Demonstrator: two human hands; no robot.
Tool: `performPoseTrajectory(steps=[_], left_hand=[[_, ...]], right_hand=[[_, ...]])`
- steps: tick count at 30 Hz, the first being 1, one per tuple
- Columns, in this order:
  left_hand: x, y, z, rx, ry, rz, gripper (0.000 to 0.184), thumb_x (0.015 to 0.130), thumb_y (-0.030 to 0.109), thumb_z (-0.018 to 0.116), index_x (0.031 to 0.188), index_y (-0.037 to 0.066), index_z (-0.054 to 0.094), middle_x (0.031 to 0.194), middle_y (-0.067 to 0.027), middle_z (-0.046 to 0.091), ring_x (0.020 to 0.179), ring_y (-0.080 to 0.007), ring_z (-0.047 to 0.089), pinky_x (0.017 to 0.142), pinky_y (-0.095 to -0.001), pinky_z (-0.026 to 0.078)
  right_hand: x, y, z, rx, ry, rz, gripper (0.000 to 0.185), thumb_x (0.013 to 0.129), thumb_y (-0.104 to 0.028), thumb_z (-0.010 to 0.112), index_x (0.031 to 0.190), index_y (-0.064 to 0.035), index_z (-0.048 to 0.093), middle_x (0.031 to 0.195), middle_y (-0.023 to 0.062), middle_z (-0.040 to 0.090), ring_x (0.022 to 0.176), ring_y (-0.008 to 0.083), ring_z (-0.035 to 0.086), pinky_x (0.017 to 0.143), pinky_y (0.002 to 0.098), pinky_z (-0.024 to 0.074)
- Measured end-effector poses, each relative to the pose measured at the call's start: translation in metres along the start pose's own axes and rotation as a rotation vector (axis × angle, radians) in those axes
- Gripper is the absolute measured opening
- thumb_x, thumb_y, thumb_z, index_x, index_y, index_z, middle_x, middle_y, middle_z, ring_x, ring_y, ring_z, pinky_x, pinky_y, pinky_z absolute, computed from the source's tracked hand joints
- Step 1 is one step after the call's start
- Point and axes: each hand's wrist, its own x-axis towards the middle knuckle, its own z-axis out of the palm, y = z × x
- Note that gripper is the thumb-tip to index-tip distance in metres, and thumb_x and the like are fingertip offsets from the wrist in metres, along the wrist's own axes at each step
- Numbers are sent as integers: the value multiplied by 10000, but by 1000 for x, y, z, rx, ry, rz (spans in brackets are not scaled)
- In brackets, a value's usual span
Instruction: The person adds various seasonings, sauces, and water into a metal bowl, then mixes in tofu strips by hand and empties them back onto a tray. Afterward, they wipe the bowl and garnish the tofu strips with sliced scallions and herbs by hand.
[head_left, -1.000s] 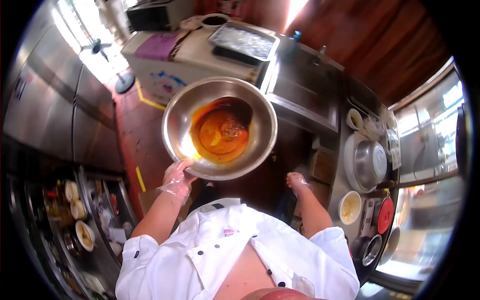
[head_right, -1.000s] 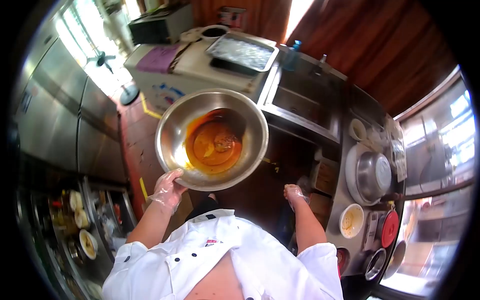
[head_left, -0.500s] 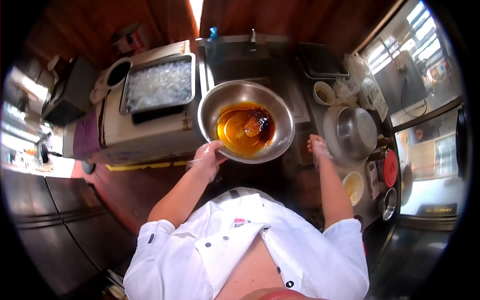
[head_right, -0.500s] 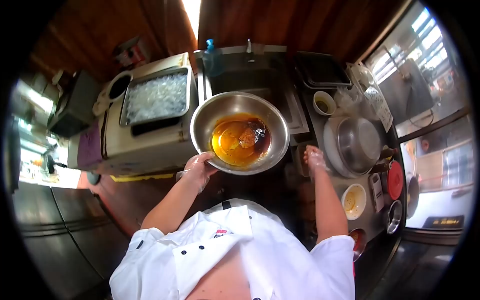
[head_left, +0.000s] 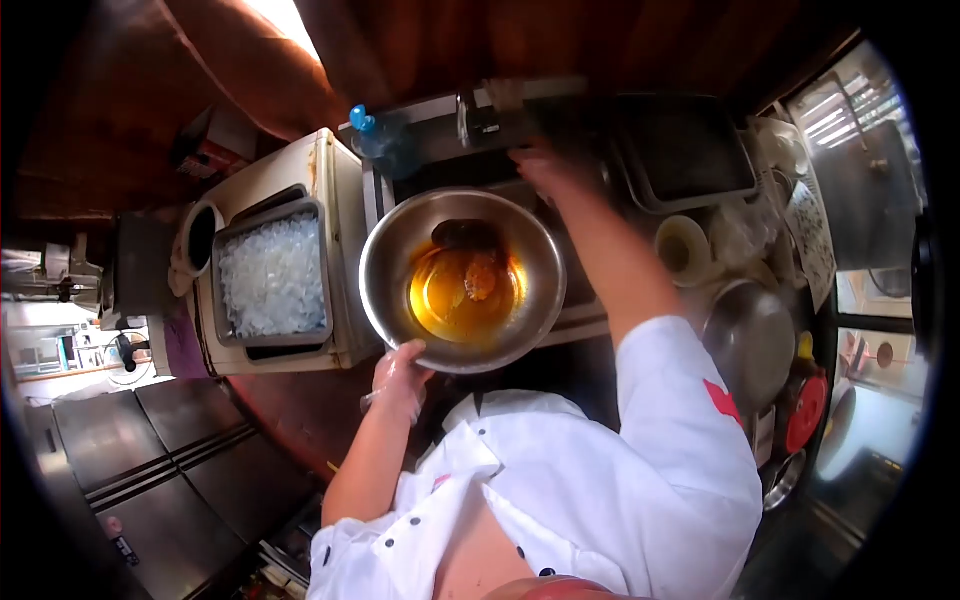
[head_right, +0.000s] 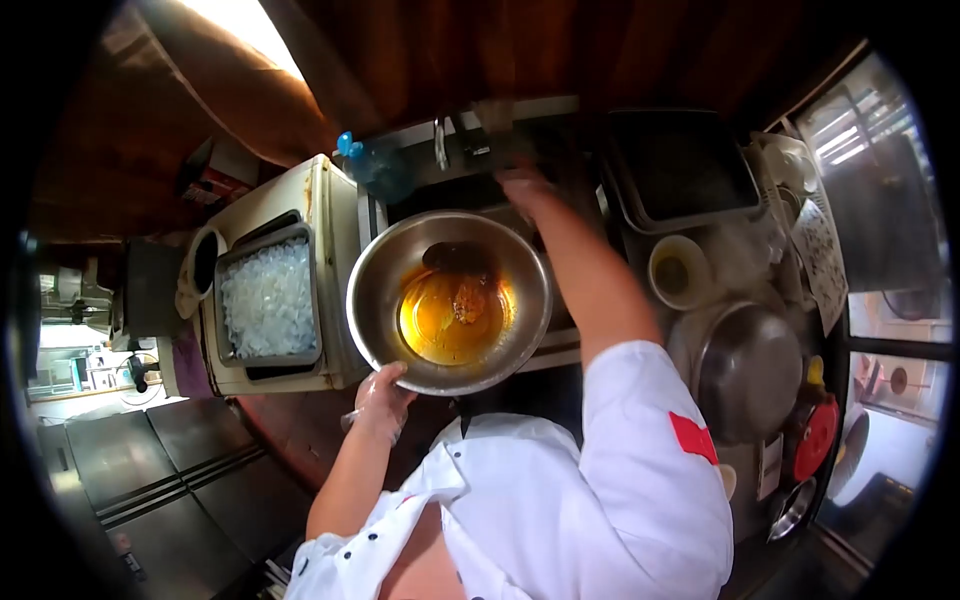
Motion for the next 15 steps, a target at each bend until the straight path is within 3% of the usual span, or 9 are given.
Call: performPoseTrajectory(steps=[2,4,5,7,8,9,11,13,15], left_hand=[[4,1,17,-57,31,-4,197,831,104,696,1008,46,633,996,-69,690,855,-236,687,659,-353,584],[3,4,32,-65,87,-12,191,828,99,693,1002,44,634,988,-66,686,855,-237,686,654,-353,587],[2,5,39,-77,125,-10,186,825,94,691,995,42,635,980,-63,683,855,-239,686,649,-352,590],[4,10,50,-63,159,-16,177,825,92,688,988,44,637,979,-62,680,863,-239,684,664,-357,588],[6,11,54,-49,176,-14,169,825,90,685,981,45,639,978,-60,678,871,-239,683,679,-363,586],[9,12,56,-51,187,-23,169,825,90,685,981,45,639,978,-60,678,871,-239,683,679,-363,586],[16,14,58,-40,172,-46,191,824,88,683,1003,43,632,1005,-61,672,906,-243,677,723,-380,582],[25,14,63,-68,147,-46,205,825,88,683,1017,42,627,1019,-63,669,919,-247,674,740,-387,581],[29,13,66,-102,116,-51,242,827,89,681,1053,38,613,1055,-70,660,945,-256,667,770,-396,579]], right_hand=[[67,30,23,-200,67,-148,701,878,-336,635,1506,-131,402,1275,186,637,1108,328,620,956,448,469],[87,1,27,-145,-34,42,707,866,-344,648,1492,-109,420,1346,220,597,1224,356,576,1014,448,443],[97,10,37,-143,-48,53,707,866,-344,648,1492,-109,420,1346,220,597,1224,356,576,1014,448,443],[111,36,55,4,111,-140,538,826,-159,715,1346,-113,588,1170,154,677,1024,237,623,861,386,495],[116,44,51,3,100,-129,538,826,-159,715,1346,-113,588,1170,154,677,1024,237,623,861,386,495],[118,52,41,-12,-128,-64,486,829,-171,723,1299,-110,613,1151,141,683,1033,231,622,883,373,490],[113,58,34,-26,-357,0,436,832,-184,730,1251,-108,638,1132,129,690,1043,225,620,906,359,484],[84,52,28,-330,-407,-38,336,858,-208,722,1174,-108,668,1064,81,695,1026,202,617,918,351,479],[109,160,48,113,-332,-149,304,877,-228,712,1157,-112,681,1053,65,691,1017,191,614,920,351,475]])
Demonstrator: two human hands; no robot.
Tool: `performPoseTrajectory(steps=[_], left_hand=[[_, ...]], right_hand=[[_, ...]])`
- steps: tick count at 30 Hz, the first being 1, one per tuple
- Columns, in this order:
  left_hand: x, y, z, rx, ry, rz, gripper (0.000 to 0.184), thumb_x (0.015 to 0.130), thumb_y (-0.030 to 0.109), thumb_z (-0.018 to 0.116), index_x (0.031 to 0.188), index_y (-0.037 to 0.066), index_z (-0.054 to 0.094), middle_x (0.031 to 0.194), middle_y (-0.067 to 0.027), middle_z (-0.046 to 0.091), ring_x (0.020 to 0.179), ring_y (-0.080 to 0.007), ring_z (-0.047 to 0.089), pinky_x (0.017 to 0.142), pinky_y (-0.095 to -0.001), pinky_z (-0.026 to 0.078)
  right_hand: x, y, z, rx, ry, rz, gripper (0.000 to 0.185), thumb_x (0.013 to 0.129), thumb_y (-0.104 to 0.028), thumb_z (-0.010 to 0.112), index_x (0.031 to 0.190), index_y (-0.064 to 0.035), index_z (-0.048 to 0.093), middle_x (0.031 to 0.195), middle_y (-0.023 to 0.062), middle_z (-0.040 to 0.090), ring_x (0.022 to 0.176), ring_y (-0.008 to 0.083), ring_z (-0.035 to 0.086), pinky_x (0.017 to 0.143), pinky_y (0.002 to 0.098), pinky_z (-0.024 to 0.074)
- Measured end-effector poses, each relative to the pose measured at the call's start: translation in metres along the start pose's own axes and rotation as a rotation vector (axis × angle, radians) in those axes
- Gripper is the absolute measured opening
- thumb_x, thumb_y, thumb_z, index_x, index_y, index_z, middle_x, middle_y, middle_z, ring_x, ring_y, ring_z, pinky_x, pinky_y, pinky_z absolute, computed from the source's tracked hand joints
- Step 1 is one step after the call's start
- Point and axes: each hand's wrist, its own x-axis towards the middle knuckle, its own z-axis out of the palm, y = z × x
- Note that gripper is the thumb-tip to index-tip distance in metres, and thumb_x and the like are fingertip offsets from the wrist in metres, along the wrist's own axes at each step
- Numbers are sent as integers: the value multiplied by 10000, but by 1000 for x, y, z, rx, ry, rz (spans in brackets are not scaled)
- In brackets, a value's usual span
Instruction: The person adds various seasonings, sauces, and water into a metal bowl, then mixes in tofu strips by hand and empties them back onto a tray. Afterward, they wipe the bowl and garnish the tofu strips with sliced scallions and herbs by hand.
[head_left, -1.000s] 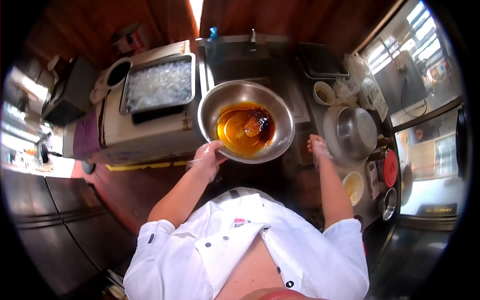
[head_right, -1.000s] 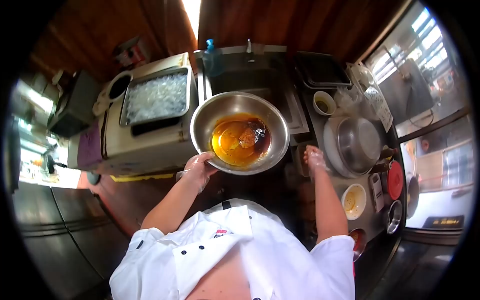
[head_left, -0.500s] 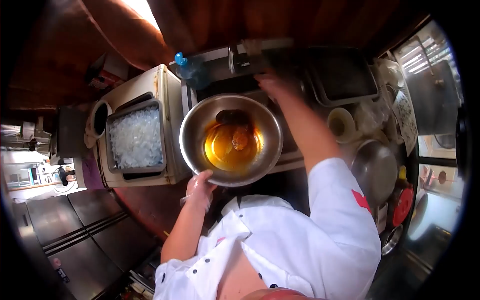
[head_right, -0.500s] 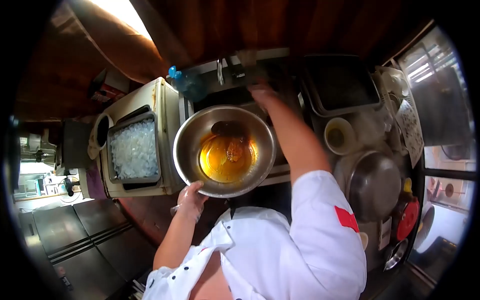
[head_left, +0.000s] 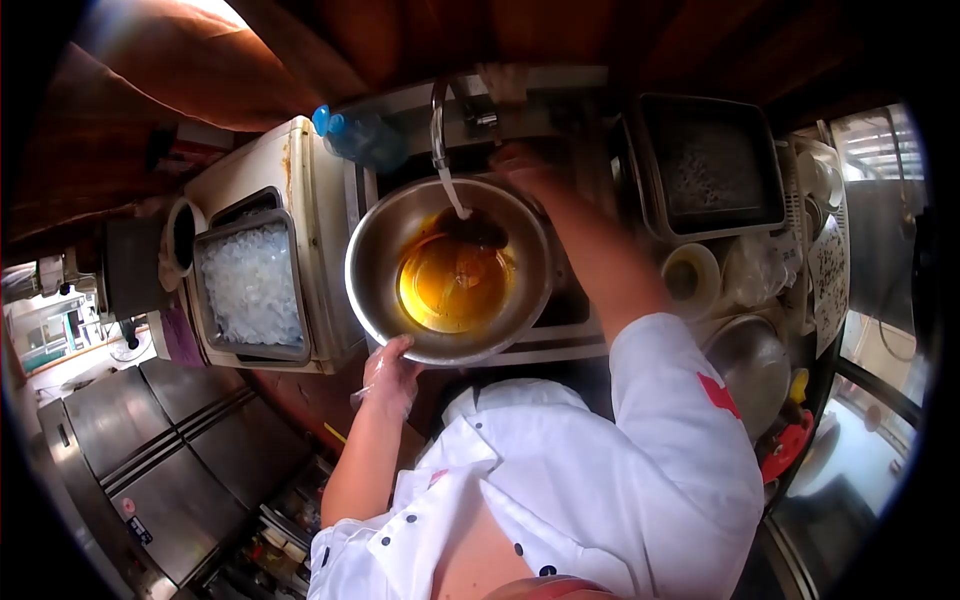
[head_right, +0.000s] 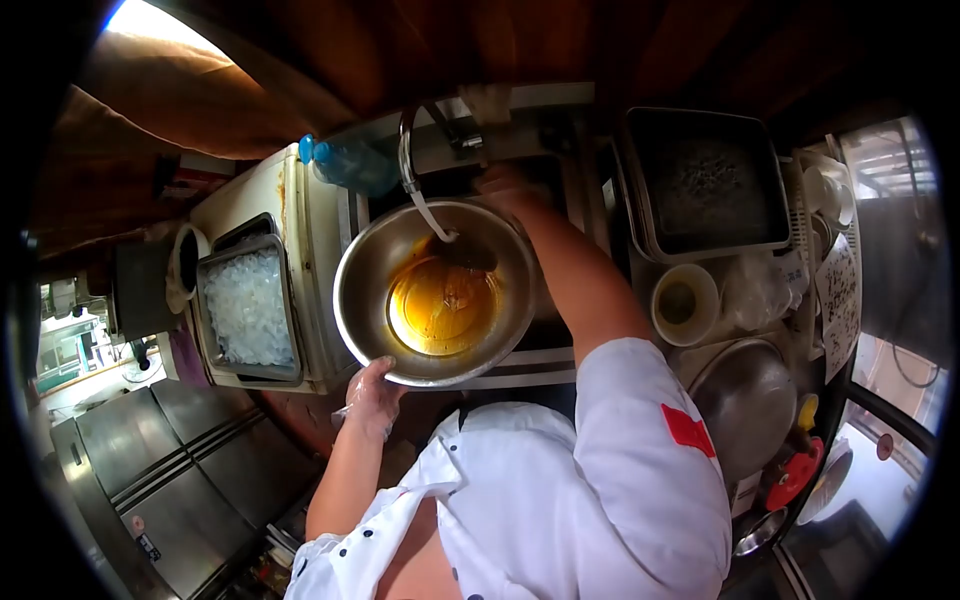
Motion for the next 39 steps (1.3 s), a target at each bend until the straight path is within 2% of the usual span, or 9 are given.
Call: performPoseTrajectory(steps=[1,5,10,19,22,25,31,33,39], left_hand=[[4,-1,0,15,14,-13,230,829,85,675,1046,40,614,1059,-69,656,963,-254,659,814,-411,567],[11,-1,6,40,23,-25,186,825,76,662,1003,53,617,1051,-65,642,1010,-247,632,911,-432,521],[13,-2,6,54,26,-61,151,823,84,652,970,60,622,1041,-61,642,995,-249,629,918,-440,515],[-11,2,7,-42,-2,-10,184,819,43,654,1001,43,624,1035,-78,659,974,-252,658,898,-429,552],[-24,1,2,-51,28,31,186,825,33,652,1009,40,625,1007,-77,667,951,-243,665,896,-421,557],[-39,-2,-15,-58,70,88,175,835,21,652,1007,42,627,958,-64,672,927,-226,667,886,-414,558],[-91,0,-60,-143,9,232,202,853,-14,643,1054,-4,624,1025,-106,675,976,-229,648,916,-373,534],[-111,2,-82,-201,-28,285,231,847,-11,646,1077,-11,624,1043,-102,685,942,-227,665,886,-359,549],[-141,-26,-191,-470,-51,374,275,842,-18,625,1115,-44,605,1060,-123,688,965,-244,680,889,-356,567]], right_hand=[[6,55,1,193,22,-102,290,887,-239,707,1148,-114,687,1048,57,689,1012,186,613,921,351,473],[-33,-72,-18,-179,149,84,289,911,-279,690,1143,-107,689,1013,43,674,932,172,595,881,362,476],[-31,-128,-12,402,184,460,318,920,-378,683,1062,-94,701,892,32,630,771,167,521,766,329,476],[18,-93,-8,798,75,463,197,891,-294,701,867,-104,651,730,14,519,534,132,436,467,267,379],[13,-144,-11,814,73,238,178,885,-258,699,863,-95,630,714,0,495,561,111,402,476,273,335],[27,-160,-14,914,33,400,171,884,-250,704,841,-109,618,712,-5,496,559,115,415,483,276,350],[-40,-154,-50,541,5,478,274,877,-403,719,881,-141,640,734,-17,560,570,116,461,552,270,409],[-86,-175,-43,464,286,547,255,886,-408,705,878,-161,645,703,-30,544,591,119,470,556,277,406],[-158,-93,-59,-72,7,442,274,910,-410,635,900,-139,672,736,5,573,667,149,505,580,342,412]])
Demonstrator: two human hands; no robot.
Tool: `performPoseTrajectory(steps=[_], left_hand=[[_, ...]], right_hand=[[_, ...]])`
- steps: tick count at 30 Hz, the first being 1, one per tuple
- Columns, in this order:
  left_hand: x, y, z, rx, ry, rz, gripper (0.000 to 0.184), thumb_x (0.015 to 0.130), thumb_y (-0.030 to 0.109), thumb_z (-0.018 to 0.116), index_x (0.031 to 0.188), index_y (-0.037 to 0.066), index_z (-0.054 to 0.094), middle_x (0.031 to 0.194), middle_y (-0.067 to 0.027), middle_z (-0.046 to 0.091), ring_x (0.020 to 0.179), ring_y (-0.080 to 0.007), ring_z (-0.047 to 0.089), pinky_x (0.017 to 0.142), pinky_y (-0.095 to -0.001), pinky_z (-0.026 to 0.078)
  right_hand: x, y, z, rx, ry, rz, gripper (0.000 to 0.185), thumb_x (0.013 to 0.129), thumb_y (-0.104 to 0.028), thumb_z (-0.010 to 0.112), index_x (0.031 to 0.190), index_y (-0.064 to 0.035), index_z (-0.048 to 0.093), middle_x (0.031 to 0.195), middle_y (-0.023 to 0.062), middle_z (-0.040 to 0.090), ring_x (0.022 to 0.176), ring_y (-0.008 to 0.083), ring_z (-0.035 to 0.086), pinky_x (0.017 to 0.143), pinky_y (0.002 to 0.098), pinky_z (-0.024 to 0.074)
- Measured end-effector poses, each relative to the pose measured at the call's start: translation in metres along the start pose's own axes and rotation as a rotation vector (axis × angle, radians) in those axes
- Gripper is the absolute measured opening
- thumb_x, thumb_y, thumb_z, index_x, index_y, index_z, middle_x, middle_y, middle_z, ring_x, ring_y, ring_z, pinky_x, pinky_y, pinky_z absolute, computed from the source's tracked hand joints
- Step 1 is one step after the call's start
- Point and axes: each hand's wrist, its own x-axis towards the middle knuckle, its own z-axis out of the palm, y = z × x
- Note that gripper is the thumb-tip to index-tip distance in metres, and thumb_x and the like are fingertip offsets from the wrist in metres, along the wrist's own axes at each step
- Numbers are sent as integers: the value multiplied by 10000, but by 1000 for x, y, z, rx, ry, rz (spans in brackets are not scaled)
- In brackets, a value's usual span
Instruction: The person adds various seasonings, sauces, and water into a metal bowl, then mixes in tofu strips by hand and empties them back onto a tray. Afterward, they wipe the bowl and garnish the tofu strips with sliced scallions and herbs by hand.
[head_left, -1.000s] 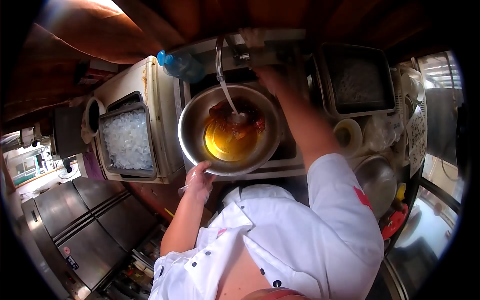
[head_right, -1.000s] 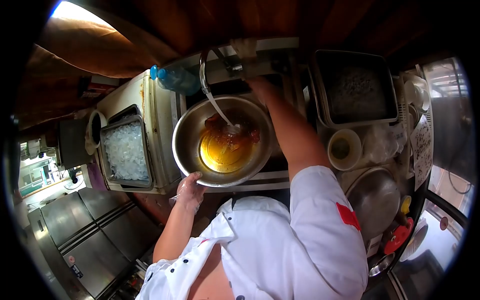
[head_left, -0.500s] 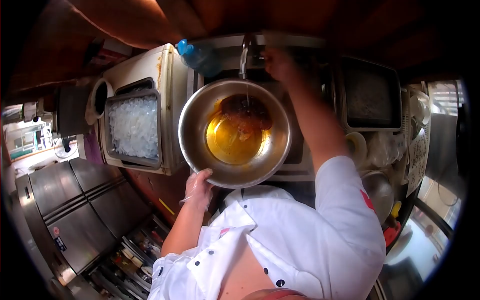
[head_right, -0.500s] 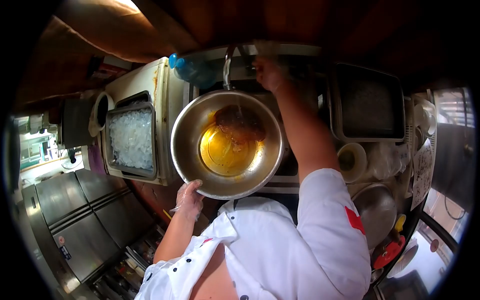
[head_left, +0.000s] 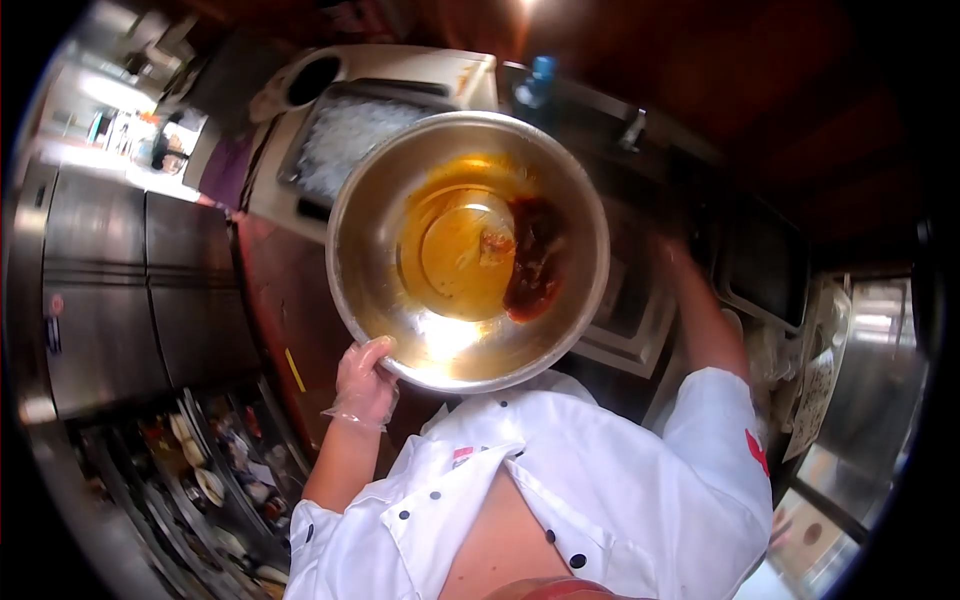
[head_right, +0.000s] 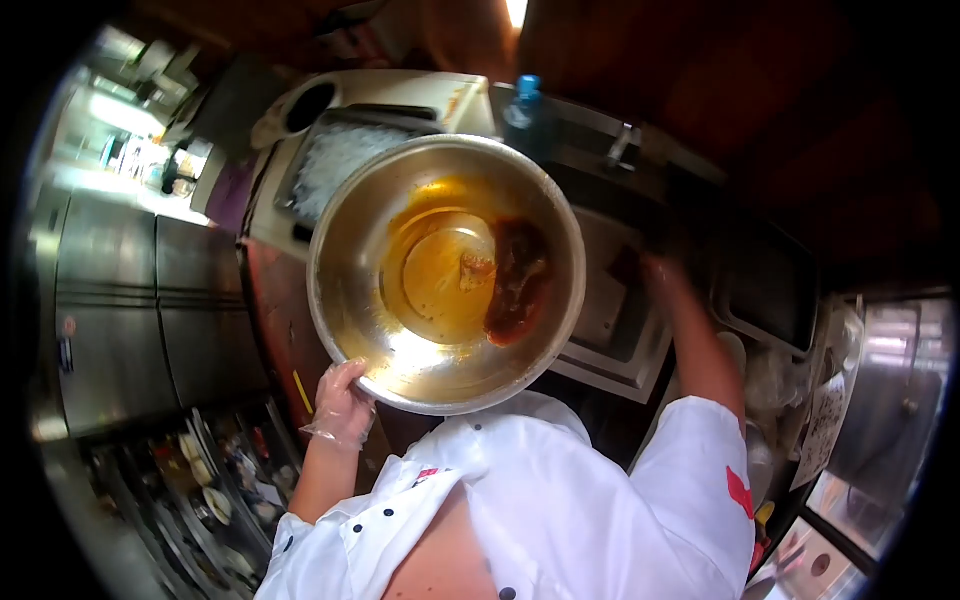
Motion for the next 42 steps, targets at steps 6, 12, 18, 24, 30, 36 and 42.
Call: performPoseTrajectory(steps=[6,12,18,24,30,36,42], left_hand=[[-60,-1,-158,-286,45,154,120,842,28,650,954,-13,659,955,-91,678,909,-199,656,802,-318,553],[-150,-41,-334,-528,390,291,114,839,110,683,912,23,668,941,-95,664,919,-217,638,833,-392,545],[-237,-101,-470,-612,799,351,224,859,164,673,1009,-1,666,1008,-111,669,974,-221,639,888,-367,522],[-315,-139,-552,-840,1082,413,286,875,195,671,1102,20,668,1073,-90,686,999,-198,644,895,-340,503],[-334,-144,-636,-1162,1438,400,225,834,134,662,1048,67,656,1023,-68,676,902,-224,666,773,-416,553],[-366,-100,-730,-1354,1557,551,211,830,96,636,1035,79,593,1018,-61,632,886,-248,647,801,-442,542],[-393,-92,-801,-1513,1715,627,215,828,85,631,1040,93,593,1035,-72,614,885,-242,622,824,-439,531]], right_hand=[[-88,-25,108,-821,2,-215,399,932,-432,563,914,-56,694,826,53,644,743,222,554,647,437,445],[-188,-63,305,-952,-371,-339,352,919,-349,600,1011,-25,704,851,108,704,785,238,662,718,384,520],[-272,-41,503,-1388,-769,-561,197,891,-203,557,864,-45,672,851,178,678,872,321,678,780,415,530],[-230,12,707,-2099,-1503,-1943,106,854,-169,615,813,-151,712,1041,22,708,1035,257,661,852,364,541],[-321,48,963,-2412,-1849,-2455,347,724,-193,788,1069,-184,751,1237,-5,654,1192,230,615,943,385,512],[-556,82,1155,-2511,-1730,-2746,367,685,-221,817,1049,-226,762,1296,7,620,1282,216,529,1049,372,433],[-674,152,1285,-1780,-1918,-2851,281,761,-223,720,1042,-203,712,1144,36,680,1274,244,525,987,378,484]])
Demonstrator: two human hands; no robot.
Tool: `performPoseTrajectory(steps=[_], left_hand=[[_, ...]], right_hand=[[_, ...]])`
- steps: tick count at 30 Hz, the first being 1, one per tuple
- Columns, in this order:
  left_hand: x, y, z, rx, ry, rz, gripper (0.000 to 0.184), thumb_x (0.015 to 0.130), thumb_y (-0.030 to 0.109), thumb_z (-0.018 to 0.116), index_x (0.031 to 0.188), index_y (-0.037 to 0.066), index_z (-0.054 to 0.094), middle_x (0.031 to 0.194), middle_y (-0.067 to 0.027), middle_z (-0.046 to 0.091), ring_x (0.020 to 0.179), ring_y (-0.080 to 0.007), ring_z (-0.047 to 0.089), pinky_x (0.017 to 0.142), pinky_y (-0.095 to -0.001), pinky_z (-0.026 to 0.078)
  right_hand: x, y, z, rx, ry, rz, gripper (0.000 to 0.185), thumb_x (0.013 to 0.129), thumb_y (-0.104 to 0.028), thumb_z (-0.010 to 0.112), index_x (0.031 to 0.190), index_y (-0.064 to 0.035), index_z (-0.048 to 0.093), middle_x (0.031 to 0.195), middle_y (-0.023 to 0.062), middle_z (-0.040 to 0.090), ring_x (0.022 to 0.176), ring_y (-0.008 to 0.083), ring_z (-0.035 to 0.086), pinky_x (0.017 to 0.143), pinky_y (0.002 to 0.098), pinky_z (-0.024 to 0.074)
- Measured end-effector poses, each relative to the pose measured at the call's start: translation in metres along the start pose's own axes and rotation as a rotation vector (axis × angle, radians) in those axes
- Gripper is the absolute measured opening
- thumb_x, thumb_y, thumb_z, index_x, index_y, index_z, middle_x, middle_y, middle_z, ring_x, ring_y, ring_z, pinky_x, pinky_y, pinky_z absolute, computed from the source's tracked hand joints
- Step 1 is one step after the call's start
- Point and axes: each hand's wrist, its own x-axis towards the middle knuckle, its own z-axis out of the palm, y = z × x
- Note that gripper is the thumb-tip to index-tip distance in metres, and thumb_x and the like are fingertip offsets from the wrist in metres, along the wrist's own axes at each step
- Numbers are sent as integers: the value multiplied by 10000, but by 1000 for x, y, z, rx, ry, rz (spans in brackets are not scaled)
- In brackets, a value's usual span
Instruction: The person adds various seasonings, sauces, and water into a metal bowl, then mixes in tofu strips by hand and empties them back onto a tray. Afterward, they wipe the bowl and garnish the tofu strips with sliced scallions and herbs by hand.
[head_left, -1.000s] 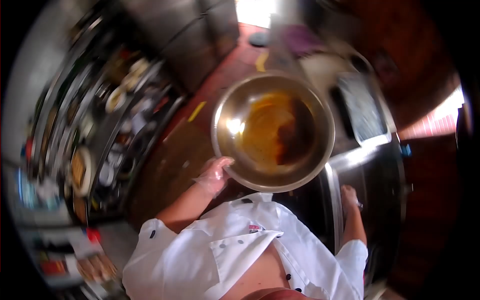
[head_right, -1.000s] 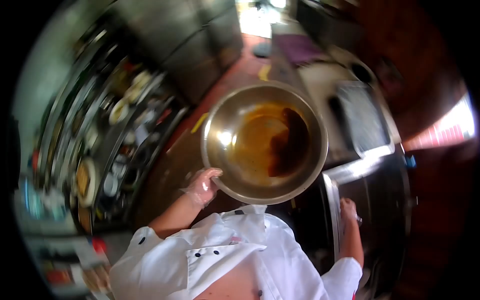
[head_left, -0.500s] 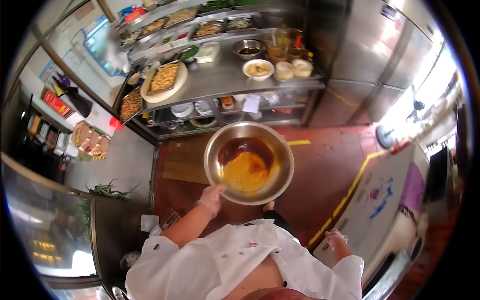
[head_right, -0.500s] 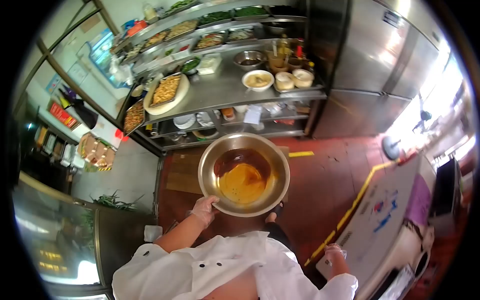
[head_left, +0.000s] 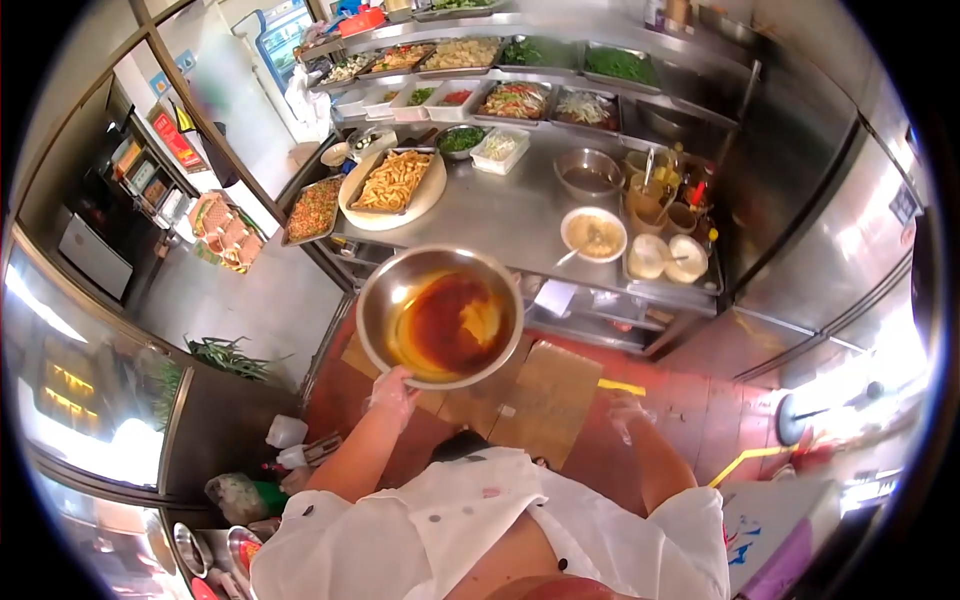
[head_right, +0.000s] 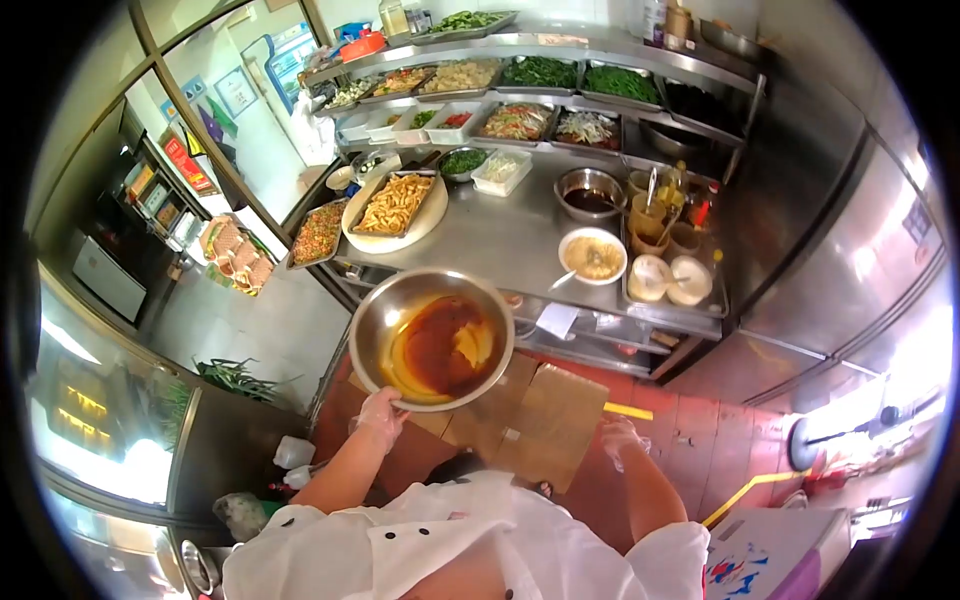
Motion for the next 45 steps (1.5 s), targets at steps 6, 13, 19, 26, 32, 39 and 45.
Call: performPoseTrajectory(steps=[6,13,19,26,32,39,45], left_hand=[[77,27,18,-25,-114,-137,290,835,64,606,1123,48,583,1088,-106,631,949,-271,652,827,-482,585],[182,93,134,-20,-243,-115,270,824,49,599,1093,19,591,1011,-135,650,916,-282,656,837,-473,587],[220,135,166,204,-103,-7,243,834,92,615,1070,37,617,1016,-117,658,884,-251,650,799,-441,563],[233,132,206,55,-248,-151,365,830,83,585,1188,36,540,1160,-146,610,1001,-321,627,903,-541,559],[247,122,258,-11,-160,-50,351,835,72,572,1180,22,533,1136,-142,598,1005,-331,622,864,-516,589],[193,125,256,65,-124,-62,428,838,103,571,1257,37,522,1249,-175,578,1087,-338,621,847,-490,590],[262,119,285,9,-264,-65,446,853,118,527,1294,51,500,1293,-152,571,1127,-334,603,898,-529,554]], right_hand=[[43,15,53,83,-18,147,364,806,-199,672,1169,-183,658,1233,9,646,1296,229,515,989,346,503],[-18,-4,-38,-9,-519,-19,160,746,-157,758,888,-231,759,1181,-37,648,1215,190,564,954,276,503],[0,0,-33,111,-581,-21,413,679,-257,855,1080,-203,775,1369,-15,562,1255,210,565,1003,374,497],[46,67,-64,73,-625,-74,593,654,-234,869,1223,-247,703,1497,-43,473,1381,241,457,1122,455,380],[113,148,29,232,-231,151,324,764,-207,756,1087,-196,741,1346,9,600,1286,240,541,1067,382,447],[95,152,1,447,-216,238,513,621,-18,835,1107,-61,677,1283,129,647,1266,318,572,943,414,534],[34,142,-54,281,-481,-4,589,620,-44,864,1173,-112,673,1284,66,643,1256,277,568,1002,377,486]])
